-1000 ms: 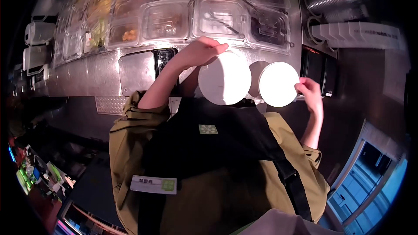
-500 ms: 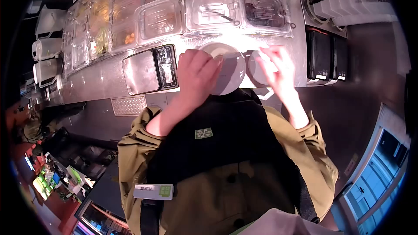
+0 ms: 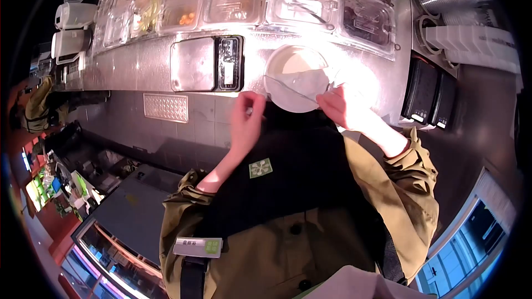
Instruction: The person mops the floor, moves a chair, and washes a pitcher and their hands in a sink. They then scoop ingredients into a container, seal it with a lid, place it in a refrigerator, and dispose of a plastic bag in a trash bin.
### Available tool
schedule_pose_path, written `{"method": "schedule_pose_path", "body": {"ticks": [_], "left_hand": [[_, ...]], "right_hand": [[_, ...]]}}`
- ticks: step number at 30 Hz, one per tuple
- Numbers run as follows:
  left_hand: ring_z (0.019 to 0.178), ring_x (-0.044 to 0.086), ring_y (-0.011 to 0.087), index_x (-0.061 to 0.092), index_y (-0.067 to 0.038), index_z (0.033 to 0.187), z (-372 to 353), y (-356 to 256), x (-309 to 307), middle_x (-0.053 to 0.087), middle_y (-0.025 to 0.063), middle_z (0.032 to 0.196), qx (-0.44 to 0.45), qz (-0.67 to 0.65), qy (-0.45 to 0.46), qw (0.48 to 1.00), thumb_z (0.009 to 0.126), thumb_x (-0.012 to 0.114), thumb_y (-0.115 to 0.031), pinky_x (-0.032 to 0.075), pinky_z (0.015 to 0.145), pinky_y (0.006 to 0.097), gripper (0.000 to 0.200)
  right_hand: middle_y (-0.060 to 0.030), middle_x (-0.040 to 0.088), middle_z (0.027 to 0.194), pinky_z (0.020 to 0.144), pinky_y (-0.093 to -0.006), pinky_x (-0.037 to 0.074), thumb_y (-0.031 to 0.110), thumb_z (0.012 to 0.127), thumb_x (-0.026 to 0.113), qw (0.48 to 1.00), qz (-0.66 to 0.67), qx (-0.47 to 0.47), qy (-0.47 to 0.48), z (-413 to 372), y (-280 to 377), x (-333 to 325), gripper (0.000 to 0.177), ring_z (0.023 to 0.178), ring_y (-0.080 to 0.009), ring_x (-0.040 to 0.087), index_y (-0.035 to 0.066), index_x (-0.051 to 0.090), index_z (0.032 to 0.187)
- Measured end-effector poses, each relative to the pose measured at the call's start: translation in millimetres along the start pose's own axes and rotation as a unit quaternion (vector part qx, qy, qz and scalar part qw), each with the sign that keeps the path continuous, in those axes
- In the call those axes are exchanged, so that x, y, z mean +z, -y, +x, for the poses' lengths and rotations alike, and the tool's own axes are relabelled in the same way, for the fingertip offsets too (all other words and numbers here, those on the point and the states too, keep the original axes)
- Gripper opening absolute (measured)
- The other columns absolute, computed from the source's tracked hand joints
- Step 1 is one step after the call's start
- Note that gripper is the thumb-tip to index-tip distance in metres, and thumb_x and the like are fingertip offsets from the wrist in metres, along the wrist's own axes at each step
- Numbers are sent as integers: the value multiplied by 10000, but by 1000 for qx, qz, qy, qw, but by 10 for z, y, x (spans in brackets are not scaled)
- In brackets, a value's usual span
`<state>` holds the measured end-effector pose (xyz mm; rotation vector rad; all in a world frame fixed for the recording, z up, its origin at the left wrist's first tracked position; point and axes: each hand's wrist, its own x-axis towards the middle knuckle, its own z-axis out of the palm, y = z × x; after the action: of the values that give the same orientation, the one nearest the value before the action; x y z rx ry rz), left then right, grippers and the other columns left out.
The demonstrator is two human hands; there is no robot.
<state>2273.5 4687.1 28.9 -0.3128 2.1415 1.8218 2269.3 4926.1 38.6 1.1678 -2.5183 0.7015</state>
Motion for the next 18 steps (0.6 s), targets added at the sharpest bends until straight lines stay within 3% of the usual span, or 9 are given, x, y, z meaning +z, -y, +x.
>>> {"method": "schedule_pose_path", "body": {"ticks": [2,4,8,14,16,18], "left_hand": [[679,548,123,426,-17,955,-85,-23,93,519,64,786,-183,-135,120,966,830,516,-236,462,575,233,268],[709,566,132,402,5,964,-106,-197,220,534,90,805,-166,-83,199,962,813,543,-221,470,582,250,306],[691,573,151,383,31,951,-103,-154,273,551,128,829,-155,-106,159,969,772,599,-172,480,596,250,346],[662,569,164,382,18,868,-51,-290,320,544,128,803,-157,-119,22,980,744,622,-101,489,599,231,295],[661,566,161,386,10,835,-15,-211,336,538,116,777,-125,-121,16,985,743,618,-83,491,595,235,267],[654,560,155,415,0,779,23,-172,374,530,98,743,-139,-214,-21,967,743,611,-73,491,593,241,212]], "right_hand": [[-56,520,632,460,-286,381,58,528,609,997,-8,-62,40,-1,13,-21,278,510,-177,465,-44,574,783],[-59,517,648,468,-285,392,44,544,599,998,26,-59,22,-79,21,33,298,529,-174,477,-48,572,826],[-54,520,717,497,-270,393,59,553,581,994,51,-78,57,-132,-1,82,344,600,-158,484,-42,572,882],[-2,516,744,554,-249,375,99,550,566,990,-58,-87,-91,99,110,315,384,647,-126,463,-10,582,917],[6,517,751,563,-249,369,107,545,564,990,-65,-66,-110,151,127,435,384,644,-122,455,-2,586,913],[11,516,750,567,-248,361,123,558,578,991,-65,-47,-103,184,138,466,360,639,-123,451,11,592,899]]}}
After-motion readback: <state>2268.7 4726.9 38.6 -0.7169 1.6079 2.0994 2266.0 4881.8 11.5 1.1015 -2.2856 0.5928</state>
